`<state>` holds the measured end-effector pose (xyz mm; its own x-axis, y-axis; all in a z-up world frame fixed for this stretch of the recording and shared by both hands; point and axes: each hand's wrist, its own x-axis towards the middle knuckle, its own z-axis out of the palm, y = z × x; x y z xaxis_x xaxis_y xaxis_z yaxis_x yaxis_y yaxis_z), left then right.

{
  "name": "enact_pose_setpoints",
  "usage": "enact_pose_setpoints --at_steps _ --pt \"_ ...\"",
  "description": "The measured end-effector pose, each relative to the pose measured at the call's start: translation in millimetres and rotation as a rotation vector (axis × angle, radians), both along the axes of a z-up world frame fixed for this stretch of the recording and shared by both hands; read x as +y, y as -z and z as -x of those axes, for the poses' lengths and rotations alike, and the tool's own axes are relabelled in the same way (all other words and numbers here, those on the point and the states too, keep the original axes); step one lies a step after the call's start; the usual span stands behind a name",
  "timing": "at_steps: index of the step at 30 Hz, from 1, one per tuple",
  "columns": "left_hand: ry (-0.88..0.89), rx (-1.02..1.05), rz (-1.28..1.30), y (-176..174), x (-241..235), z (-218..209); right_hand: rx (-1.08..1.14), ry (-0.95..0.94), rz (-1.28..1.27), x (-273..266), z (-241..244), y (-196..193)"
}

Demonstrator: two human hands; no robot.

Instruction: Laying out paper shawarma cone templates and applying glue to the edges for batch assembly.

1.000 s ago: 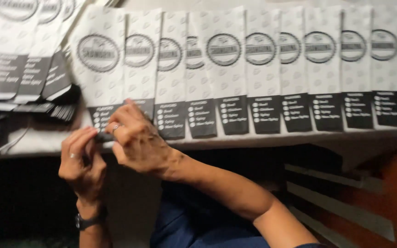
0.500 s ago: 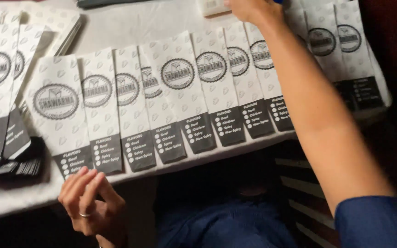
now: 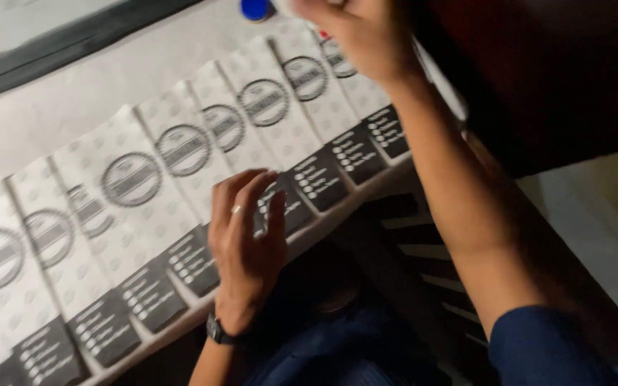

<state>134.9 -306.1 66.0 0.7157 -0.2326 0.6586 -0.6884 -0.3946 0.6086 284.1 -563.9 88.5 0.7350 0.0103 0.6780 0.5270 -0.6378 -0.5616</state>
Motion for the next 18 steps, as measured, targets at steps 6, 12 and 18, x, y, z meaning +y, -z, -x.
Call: enact_pose_setpoints --at_steps 6,12,18 --pt "0.259 0.0 -0.044 23.1 -130.8 -35.0 0.011 0.152 -0.616 -110.9 165.9 -1.3" --pt "0.214 -0.146 -0.185 86.4 -243.9 -73.6 -0.22 0.44 -0.552 -152.8 205.9 63.1" --pt "0.227 -0.035 -0.326 73.1 -247.7 -71.2 -0.194 0.456 -0.681 -156.6 203.2 77.9"
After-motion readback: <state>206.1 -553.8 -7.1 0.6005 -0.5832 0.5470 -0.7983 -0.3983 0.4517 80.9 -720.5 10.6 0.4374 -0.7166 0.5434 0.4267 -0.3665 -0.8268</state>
